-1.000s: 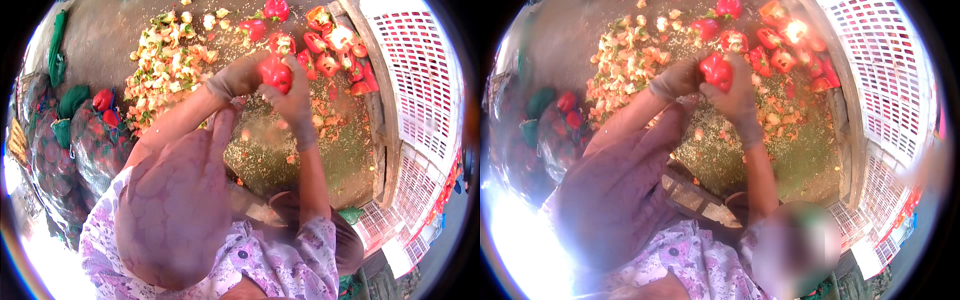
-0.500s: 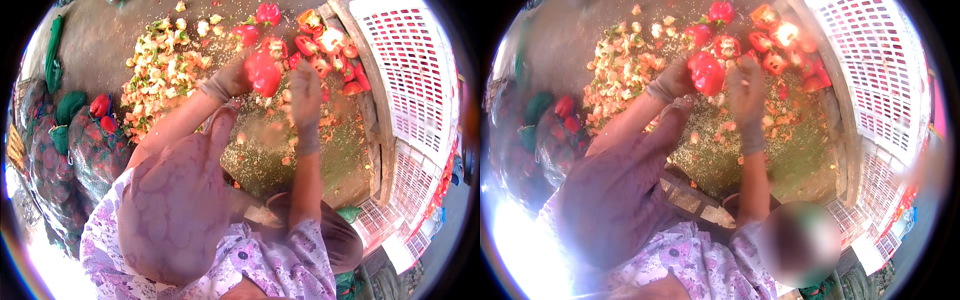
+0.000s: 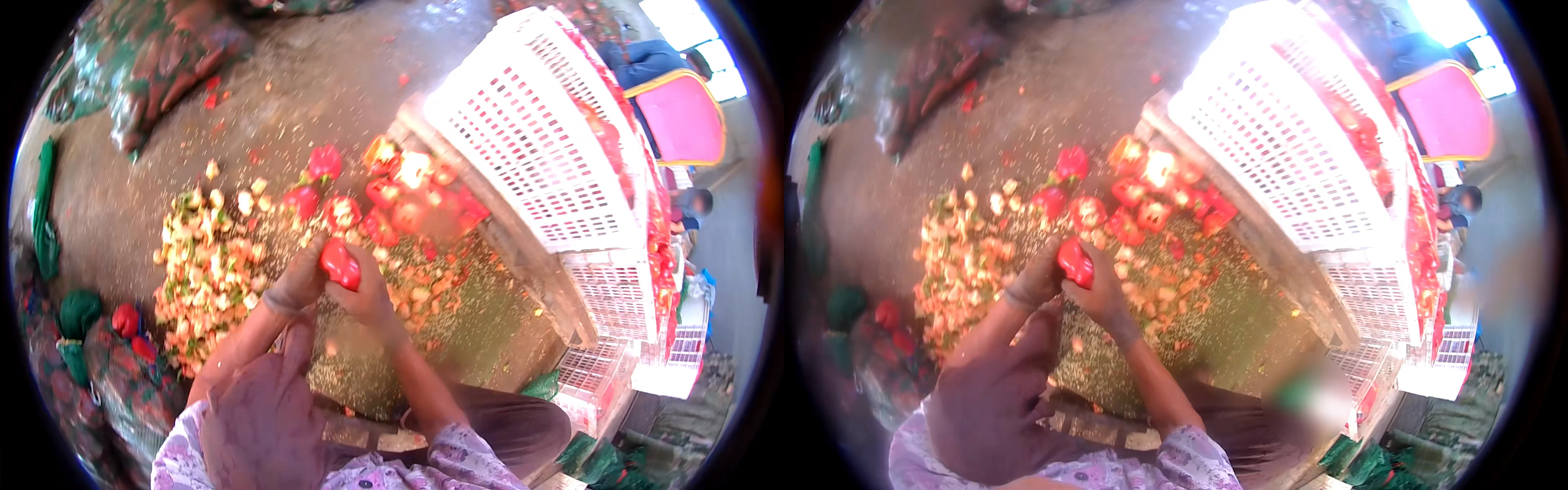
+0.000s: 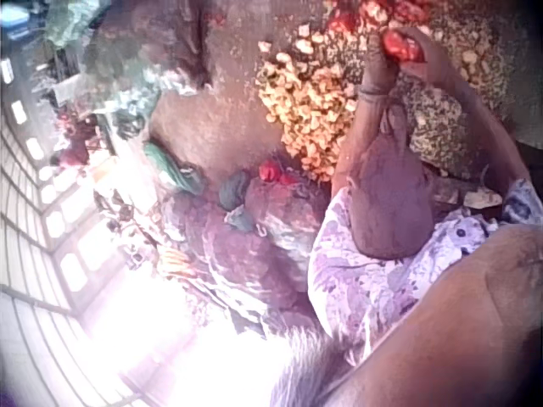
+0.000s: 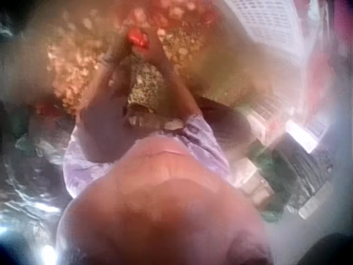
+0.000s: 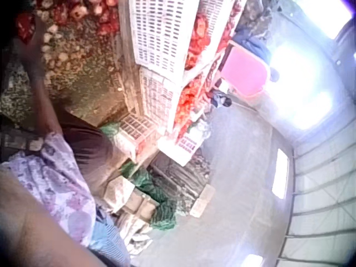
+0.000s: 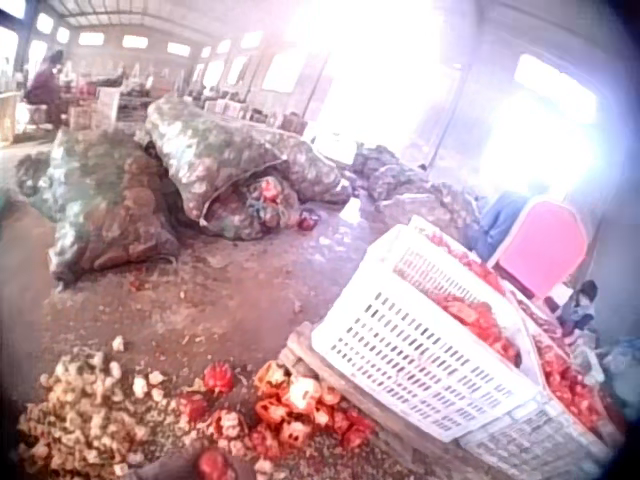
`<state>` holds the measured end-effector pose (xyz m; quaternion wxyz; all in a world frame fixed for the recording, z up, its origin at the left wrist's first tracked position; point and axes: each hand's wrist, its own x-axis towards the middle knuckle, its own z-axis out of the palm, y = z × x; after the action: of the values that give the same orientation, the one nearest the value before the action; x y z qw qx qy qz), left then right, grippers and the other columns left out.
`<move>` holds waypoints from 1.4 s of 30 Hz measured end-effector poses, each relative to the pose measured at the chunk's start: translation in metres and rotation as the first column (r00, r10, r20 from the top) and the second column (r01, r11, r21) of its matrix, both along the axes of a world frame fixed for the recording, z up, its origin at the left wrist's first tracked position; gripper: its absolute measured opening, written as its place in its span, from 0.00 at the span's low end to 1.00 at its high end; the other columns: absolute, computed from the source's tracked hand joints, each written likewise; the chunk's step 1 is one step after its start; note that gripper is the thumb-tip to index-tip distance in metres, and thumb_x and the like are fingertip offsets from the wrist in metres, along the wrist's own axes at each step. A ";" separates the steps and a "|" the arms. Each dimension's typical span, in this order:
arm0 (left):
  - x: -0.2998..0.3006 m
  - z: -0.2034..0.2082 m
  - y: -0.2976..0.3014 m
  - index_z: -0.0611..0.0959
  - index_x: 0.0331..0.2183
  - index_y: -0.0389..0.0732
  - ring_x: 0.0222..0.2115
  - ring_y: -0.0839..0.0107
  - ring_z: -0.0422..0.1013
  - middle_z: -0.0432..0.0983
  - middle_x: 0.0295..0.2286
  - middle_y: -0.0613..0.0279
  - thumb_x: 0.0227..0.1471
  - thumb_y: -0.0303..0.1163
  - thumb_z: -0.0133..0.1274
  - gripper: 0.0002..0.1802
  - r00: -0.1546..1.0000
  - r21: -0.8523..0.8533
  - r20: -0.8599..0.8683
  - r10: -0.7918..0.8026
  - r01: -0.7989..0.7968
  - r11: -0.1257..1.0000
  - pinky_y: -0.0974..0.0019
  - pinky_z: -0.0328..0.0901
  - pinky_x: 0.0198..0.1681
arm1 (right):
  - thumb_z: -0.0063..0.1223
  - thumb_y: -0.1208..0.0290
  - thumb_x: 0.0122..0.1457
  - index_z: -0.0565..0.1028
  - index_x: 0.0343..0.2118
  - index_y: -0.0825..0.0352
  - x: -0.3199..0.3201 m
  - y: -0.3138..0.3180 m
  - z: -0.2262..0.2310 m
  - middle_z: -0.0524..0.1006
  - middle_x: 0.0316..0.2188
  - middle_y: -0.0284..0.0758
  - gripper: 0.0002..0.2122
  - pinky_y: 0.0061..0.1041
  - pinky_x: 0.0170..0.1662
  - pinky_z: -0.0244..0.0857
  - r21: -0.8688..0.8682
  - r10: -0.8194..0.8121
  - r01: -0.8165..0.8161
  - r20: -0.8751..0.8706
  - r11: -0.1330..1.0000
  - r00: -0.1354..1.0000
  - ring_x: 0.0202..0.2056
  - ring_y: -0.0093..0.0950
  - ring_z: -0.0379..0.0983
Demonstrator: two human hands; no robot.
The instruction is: The person processes bell peppers by hand, pulling them apart and removing the cores while sitting on the floor.
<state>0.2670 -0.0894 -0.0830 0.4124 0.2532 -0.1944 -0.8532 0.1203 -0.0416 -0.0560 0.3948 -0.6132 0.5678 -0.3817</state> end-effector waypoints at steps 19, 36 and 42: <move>0.099 -0.031 0.000 0.76 0.42 0.40 0.34 0.72 0.72 0.75 0.33 0.64 0.61 0.38 0.47 0.13 0.921 0.295 0.345 0.182 -0.291 0.910 0.66 0.71 0.39 | 0.59 0.57 0.53 0.73 0.47 0.70 0.020 -0.165 -0.058 0.76 0.42 0.44 0.24 0.34 0.46 0.69 0.050 0.060 -0.058 -0.036 0.997 0.998 0.46 0.35 0.74; 0.069 0.008 -0.004 0.74 0.47 0.38 0.35 0.76 0.71 0.74 0.37 0.64 0.58 0.45 0.51 0.23 0.953 -0.152 0.284 0.110 -0.068 0.986 0.71 0.69 0.38 | 0.58 0.50 0.54 0.64 0.55 0.71 0.037 -0.070 -0.008 0.69 0.46 0.49 0.33 0.35 0.51 0.62 -0.128 0.274 -0.276 -0.031 0.953 0.961 0.49 0.41 0.67; 0.062 0.040 -0.005 0.75 0.48 0.35 0.30 0.78 0.73 0.77 0.33 0.63 0.56 0.31 0.51 0.18 0.828 -0.163 0.532 -0.174 0.302 0.939 0.73 0.69 0.34 | 0.51 0.57 0.62 0.60 0.58 0.73 0.027 -0.024 -0.012 0.66 0.50 0.49 0.29 0.33 0.53 0.61 -0.149 0.183 -0.176 0.036 0.973 0.982 0.50 0.38 0.65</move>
<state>0.3291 -0.0946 -0.0429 0.2631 0.3917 -0.4285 -0.7706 0.1478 -0.0651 -0.0675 0.3959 -0.6795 0.4708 -0.3998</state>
